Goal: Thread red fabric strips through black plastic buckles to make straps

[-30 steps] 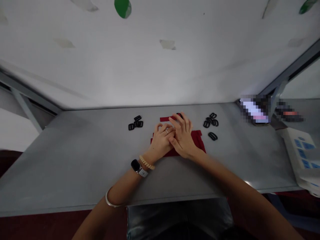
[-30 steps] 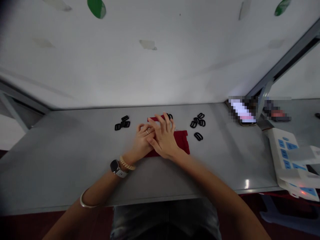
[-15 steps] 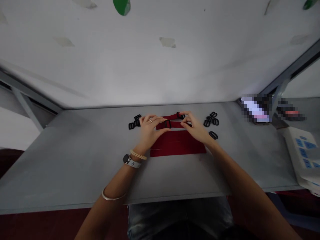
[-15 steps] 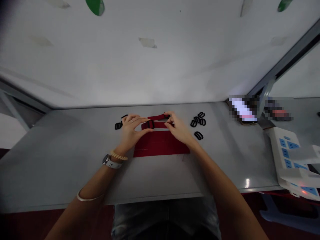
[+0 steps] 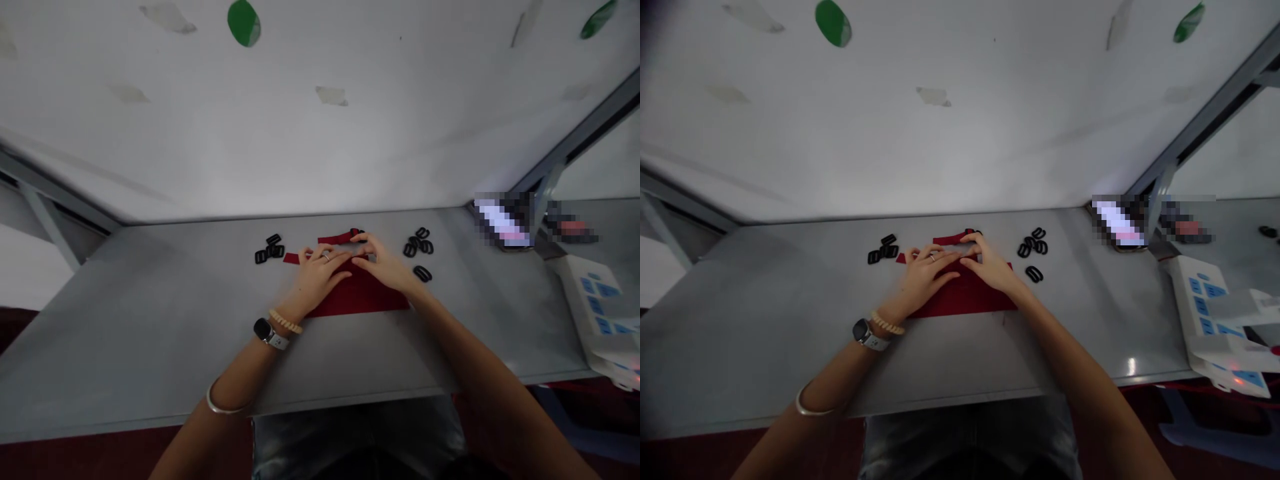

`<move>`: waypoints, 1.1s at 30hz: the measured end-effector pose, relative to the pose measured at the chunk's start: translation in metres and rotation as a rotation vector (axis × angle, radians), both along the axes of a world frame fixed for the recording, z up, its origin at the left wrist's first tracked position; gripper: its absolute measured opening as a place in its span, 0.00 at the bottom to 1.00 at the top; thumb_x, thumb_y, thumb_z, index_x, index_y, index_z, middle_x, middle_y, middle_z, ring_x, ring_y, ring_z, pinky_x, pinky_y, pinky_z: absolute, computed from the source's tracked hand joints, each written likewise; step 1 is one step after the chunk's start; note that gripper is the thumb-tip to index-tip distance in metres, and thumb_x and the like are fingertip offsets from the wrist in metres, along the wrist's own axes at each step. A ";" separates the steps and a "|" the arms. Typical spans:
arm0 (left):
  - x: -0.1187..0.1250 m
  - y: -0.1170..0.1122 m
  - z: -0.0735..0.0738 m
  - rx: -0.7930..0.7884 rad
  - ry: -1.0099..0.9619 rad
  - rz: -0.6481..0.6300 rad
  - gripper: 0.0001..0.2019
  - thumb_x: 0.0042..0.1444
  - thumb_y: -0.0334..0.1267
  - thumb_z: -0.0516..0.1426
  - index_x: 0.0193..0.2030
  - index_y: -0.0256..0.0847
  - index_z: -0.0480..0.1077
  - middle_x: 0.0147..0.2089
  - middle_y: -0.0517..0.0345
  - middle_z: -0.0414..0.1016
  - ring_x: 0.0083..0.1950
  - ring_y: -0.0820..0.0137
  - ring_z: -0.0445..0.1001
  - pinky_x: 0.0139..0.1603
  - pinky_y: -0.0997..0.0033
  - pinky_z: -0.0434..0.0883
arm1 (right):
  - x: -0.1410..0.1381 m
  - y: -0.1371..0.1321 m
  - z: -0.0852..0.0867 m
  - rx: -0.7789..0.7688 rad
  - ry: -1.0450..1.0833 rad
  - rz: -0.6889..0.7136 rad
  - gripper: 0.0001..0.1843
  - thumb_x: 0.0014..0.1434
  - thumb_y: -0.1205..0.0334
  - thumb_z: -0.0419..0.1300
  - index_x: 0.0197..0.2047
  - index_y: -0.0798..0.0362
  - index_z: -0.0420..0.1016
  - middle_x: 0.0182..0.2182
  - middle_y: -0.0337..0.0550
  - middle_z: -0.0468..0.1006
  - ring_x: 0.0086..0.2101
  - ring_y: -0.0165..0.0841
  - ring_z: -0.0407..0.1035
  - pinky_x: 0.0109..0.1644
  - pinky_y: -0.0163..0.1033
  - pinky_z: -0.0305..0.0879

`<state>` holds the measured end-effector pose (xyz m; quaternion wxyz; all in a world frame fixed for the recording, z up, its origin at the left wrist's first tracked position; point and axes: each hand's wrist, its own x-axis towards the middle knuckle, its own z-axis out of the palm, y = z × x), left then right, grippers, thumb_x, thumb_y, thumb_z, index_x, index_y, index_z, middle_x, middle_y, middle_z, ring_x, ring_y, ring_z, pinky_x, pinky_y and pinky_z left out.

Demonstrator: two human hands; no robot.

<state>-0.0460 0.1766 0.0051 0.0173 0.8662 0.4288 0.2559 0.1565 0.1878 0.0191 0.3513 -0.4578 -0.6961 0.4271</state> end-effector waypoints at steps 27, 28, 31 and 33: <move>0.006 -0.004 0.006 -0.006 0.068 0.078 0.13 0.65 0.40 0.56 0.55 0.48 0.72 0.52 0.53 0.79 0.58 0.53 0.67 0.57 0.45 0.55 | 0.112 0.029 0.001 0.079 -1.018 -0.382 0.22 0.46 0.49 0.70 0.46 0.42 0.80 0.47 0.52 0.73 0.52 0.58 0.59 0.52 0.61 0.56; 0.005 -0.003 0.006 -0.005 0.067 0.076 0.13 0.65 0.40 0.56 0.55 0.48 0.72 0.51 0.53 0.79 0.58 0.53 0.67 0.57 0.44 0.55 | 0.114 0.030 0.001 0.083 -1.008 -0.385 0.21 0.46 0.50 0.70 0.45 0.43 0.81 0.46 0.52 0.73 0.52 0.59 0.60 0.52 0.62 0.56; 0.005 -0.003 0.005 -0.001 0.063 0.071 0.13 0.65 0.41 0.56 0.55 0.48 0.72 0.51 0.53 0.79 0.58 0.53 0.67 0.58 0.44 0.54 | 0.117 0.033 -0.002 0.082 -0.971 -0.388 0.19 0.45 0.52 0.70 0.41 0.46 0.82 0.45 0.53 0.74 0.53 0.60 0.60 0.52 0.63 0.56; 0.005 -0.002 0.004 0.004 0.057 0.070 0.13 0.65 0.41 0.56 0.54 0.48 0.72 0.51 0.53 0.79 0.58 0.53 0.67 0.58 0.44 0.54 | 0.117 0.035 -0.004 0.087 -0.943 -0.372 0.17 0.44 0.53 0.70 0.39 0.47 0.82 0.45 0.53 0.75 0.54 0.61 0.59 0.53 0.64 0.56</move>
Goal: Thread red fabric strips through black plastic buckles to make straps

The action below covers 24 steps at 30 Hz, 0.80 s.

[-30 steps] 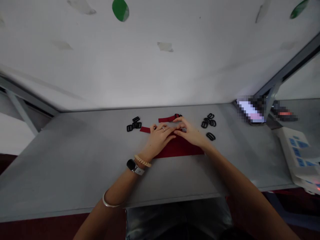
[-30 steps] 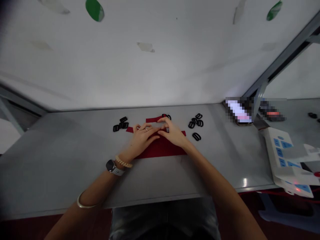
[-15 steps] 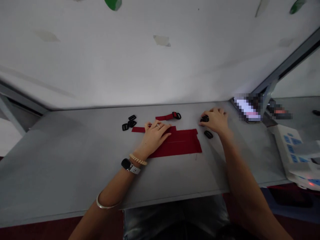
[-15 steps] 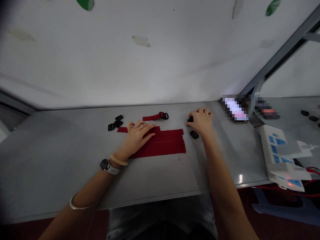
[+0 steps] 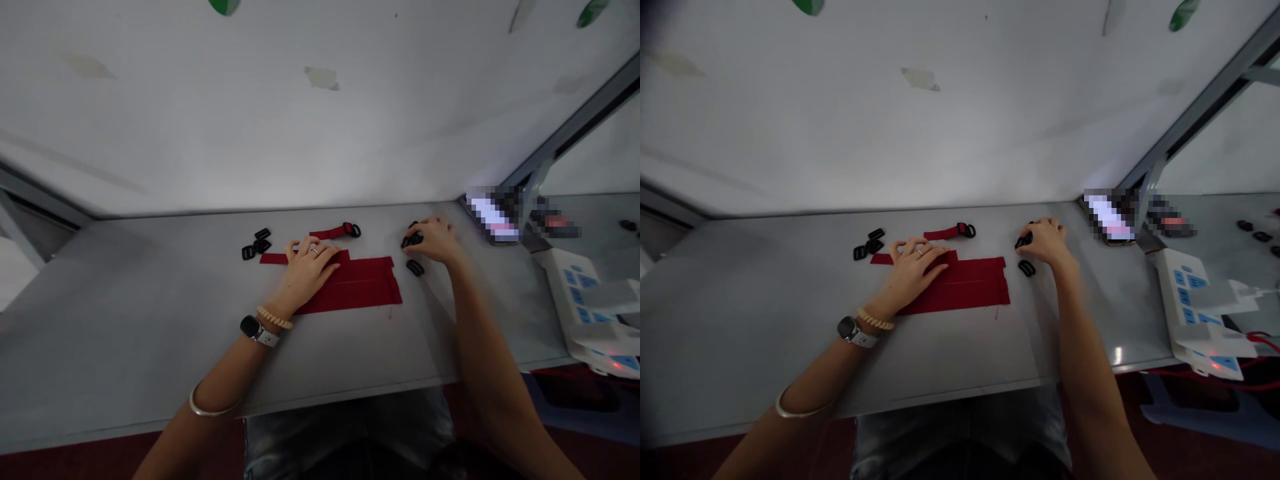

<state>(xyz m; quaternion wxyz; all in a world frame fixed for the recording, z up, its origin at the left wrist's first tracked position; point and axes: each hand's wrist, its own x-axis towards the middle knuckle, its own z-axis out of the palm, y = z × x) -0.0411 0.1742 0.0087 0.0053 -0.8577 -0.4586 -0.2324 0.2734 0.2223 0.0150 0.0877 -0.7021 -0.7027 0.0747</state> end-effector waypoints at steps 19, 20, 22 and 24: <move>0.002 -0.002 0.000 0.036 -0.118 0.020 0.10 0.63 0.41 0.58 0.50 0.45 0.72 0.48 0.54 0.81 0.55 0.56 0.69 0.56 0.50 0.53 | -0.095 -0.028 0.011 0.008 0.836 0.488 0.18 0.51 0.57 0.68 0.47 0.45 0.76 0.49 0.43 0.74 0.55 0.42 0.63 0.62 0.53 0.57; 0.002 -0.002 0.000 0.035 -0.125 0.022 0.10 0.63 0.41 0.58 0.50 0.45 0.72 0.48 0.54 0.81 0.55 0.56 0.69 0.56 0.50 0.53 | -0.095 -0.028 0.010 -0.003 0.839 0.484 0.18 0.52 0.57 0.68 0.48 0.44 0.76 0.50 0.43 0.73 0.55 0.42 0.64 0.61 0.53 0.58; 0.002 -0.002 0.001 0.035 -0.145 0.029 0.10 0.63 0.42 0.58 0.50 0.46 0.72 0.48 0.54 0.81 0.55 0.56 0.69 0.56 0.49 0.53 | -0.094 -0.028 0.009 -0.018 0.845 0.481 0.19 0.52 0.57 0.68 0.48 0.44 0.76 0.51 0.43 0.72 0.55 0.42 0.65 0.61 0.53 0.59; 0.002 -0.002 0.000 0.027 -0.166 0.034 0.10 0.63 0.42 0.58 0.50 0.46 0.72 0.49 0.55 0.81 0.55 0.57 0.69 0.56 0.49 0.52 | -0.093 -0.027 0.009 -0.026 0.860 0.483 0.20 0.52 0.57 0.68 0.49 0.44 0.76 0.51 0.44 0.72 0.54 0.41 0.65 0.61 0.53 0.59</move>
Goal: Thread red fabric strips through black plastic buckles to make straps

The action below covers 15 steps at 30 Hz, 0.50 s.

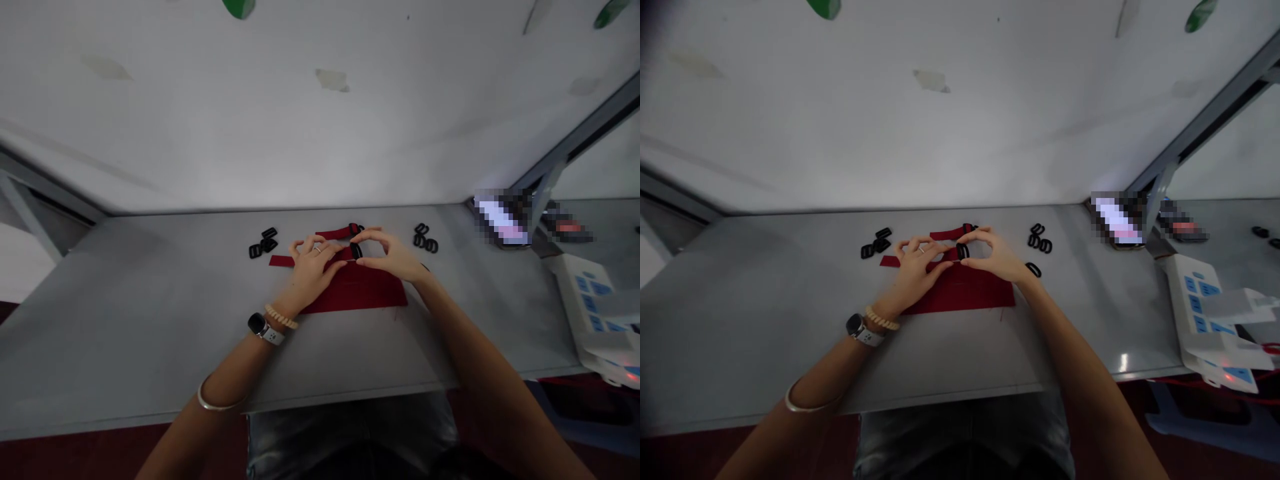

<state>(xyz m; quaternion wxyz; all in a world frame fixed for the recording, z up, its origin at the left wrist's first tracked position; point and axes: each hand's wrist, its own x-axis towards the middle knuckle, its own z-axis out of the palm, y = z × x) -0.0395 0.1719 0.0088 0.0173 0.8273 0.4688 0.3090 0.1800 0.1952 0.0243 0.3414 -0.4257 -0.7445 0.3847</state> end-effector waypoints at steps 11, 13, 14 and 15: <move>0.000 0.001 0.001 -0.086 -0.085 0.011 0.10 0.61 0.43 0.60 0.48 0.46 0.74 0.50 0.55 0.81 0.56 0.57 0.70 0.58 0.49 0.53 | -0.005 0.002 -0.006 0.009 0.090 0.067 0.20 0.53 0.54 0.68 0.51 0.40 0.77 0.50 0.41 0.74 0.55 0.39 0.65 0.64 0.53 0.56; 0.000 0.001 0.001 -0.096 -0.081 0.016 0.10 0.62 0.42 0.60 0.48 0.46 0.74 0.49 0.54 0.81 0.56 0.56 0.70 0.58 0.48 0.53 | -0.009 0.001 -0.009 0.028 0.099 0.072 0.20 0.53 0.53 0.69 0.50 0.39 0.77 0.50 0.40 0.75 0.55 0.39 0.65 0.64 0.53 0.56; 0.000 0.001 0.000 -0.102 -0.077 0.019 0.09 0.62 0.42 0.60 0.48 0.46 0.74 0.48 0.54 0.81 0.56 0.56 0.70 0.58 0.48 0.53 | -0.010 0.001 -0.010 0.043 0.108 0.066 0.20 0.53 0.53 0.69 0.50 0.39 0.77 0.49 0.40 0.76 0.54 0.39 0.66 0.64 0.53 0.56; 0.001 0.001 0.000 -0.108 -0.075 0.022 0.09 0.62 0.41 0.59 0.48 0.46 0.74 0.48 0.54 0.81 0.56 0.56 0.70 0.58 0.48 0.53 | -0.012 0.001 -0.012 0.054 0.115 0.058 0.20 0.52 0.53 0.70 0.49 0.39 0.77 0.48 0.40 0.77 0.54 0.39 0.66 0.64 0.53 0.57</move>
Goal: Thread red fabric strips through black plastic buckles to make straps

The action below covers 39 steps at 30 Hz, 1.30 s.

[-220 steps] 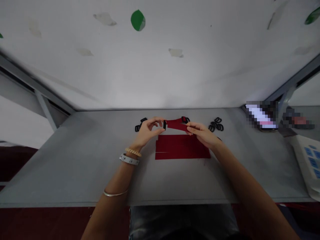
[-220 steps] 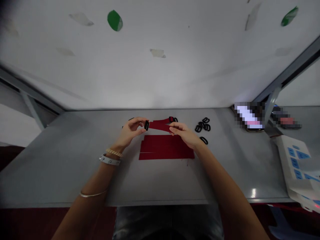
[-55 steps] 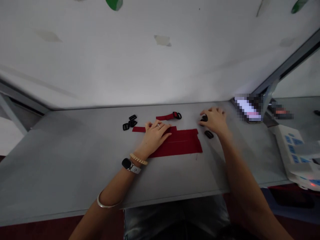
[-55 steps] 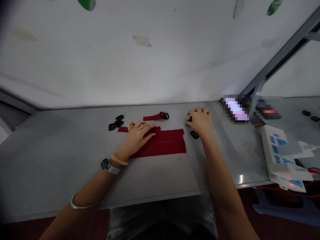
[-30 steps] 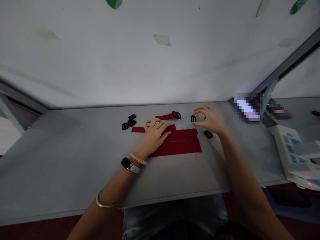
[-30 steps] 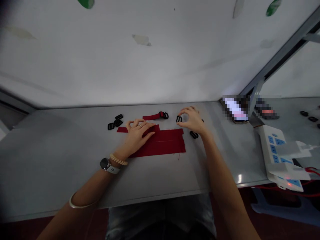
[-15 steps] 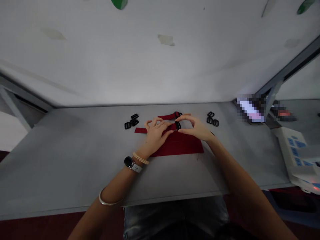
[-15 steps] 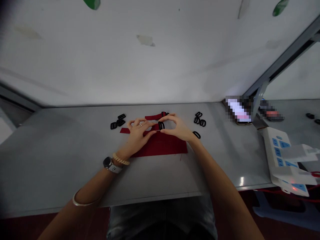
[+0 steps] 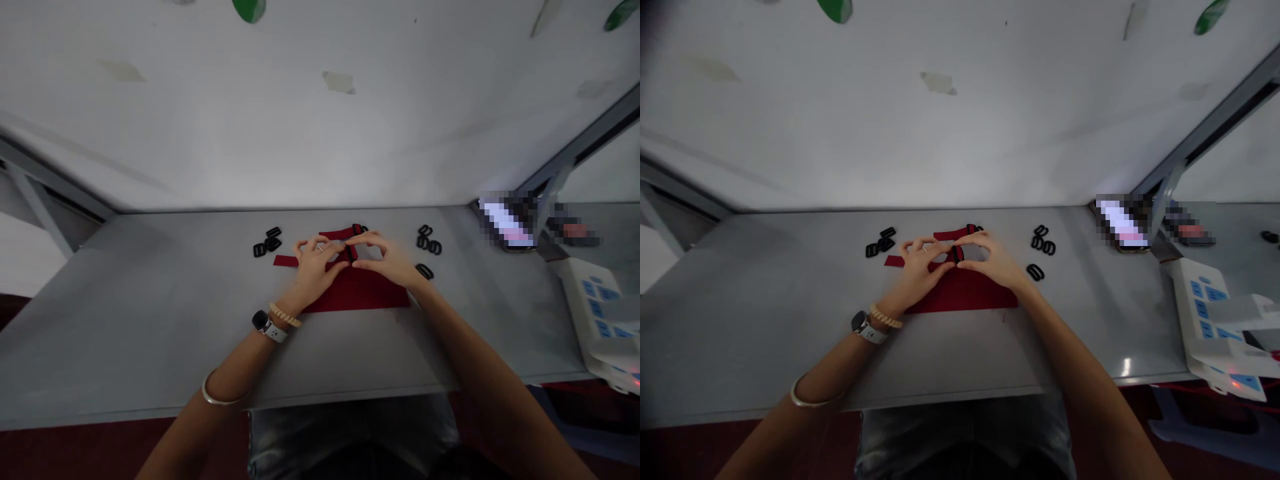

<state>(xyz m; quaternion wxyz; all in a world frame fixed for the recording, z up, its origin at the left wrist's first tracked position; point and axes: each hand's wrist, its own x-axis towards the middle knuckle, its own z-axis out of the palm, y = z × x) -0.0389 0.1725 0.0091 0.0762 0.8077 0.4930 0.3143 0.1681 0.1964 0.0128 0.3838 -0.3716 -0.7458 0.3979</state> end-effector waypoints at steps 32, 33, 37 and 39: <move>-0.045 0.028 0.001 -0.390 0.069 -0.014 0.17 0.49 0.52 0.66 0.43 0.50 0.78 0.46 0.54 0.81 0.51 0.53 0.73 0.54 0.45 0.64 | 0.003 0.001 0.003 -0.099 0.157 -0.101 0.14 0.54 0.54 0.67 0.44 0.44 0.77 0.41 0.40 0.80 0.45 0.38 0.72 0.57 0.51 0.63; -0.045 0.027 0.002 -0.399 0.079 -0.013 0.16 0.49 0.52 0.66 0.44 0.50 0.78 0.47 0.55 0.81 0.52 0.53 0.73 0.55 0.44 0.64 | 0.003 0.002 0.002 -0.095 0.161 -0.097 0.14 0.54 0.54 0.67 0.44 0.43 0.77 0.42 0.40 0.79 0.46 0.38 0.72 0.56 0.51 0.63; -0.046 0.026 0.003 -0.415 0.057 -0.132 0.15 0.54 0.50 0.63 0.47 0.49 0.77 0.48 0.55 0.80 0.52 0.57 0.73 0.56 0.49 0.65 | 0.001 0.003 -0.002 -0.110 0.155 -0.084 0.14 0.54 0.53 0.66 0.45 0.42 0.78 0.45 0.40 0.79 0.46 0.37 0.72 0.56 0.49 0.64; -0.048 0.027 0.003 -0.426 0.046 -0.169 0.15 0.55 0.49 0.62 0.48 0.49 0.77 0.48 0.55 0.80 0.52 0.58 0.73 0.56 0.50 0.66 | 0.001 0.002 0.000 -0.124 0.147 -0.068 0.14 0.55 0.53 0.65 0.46 0.42 0.78 0.45 0.40 0.79 0.46 0.37 0.72 0.56 0.49 0.64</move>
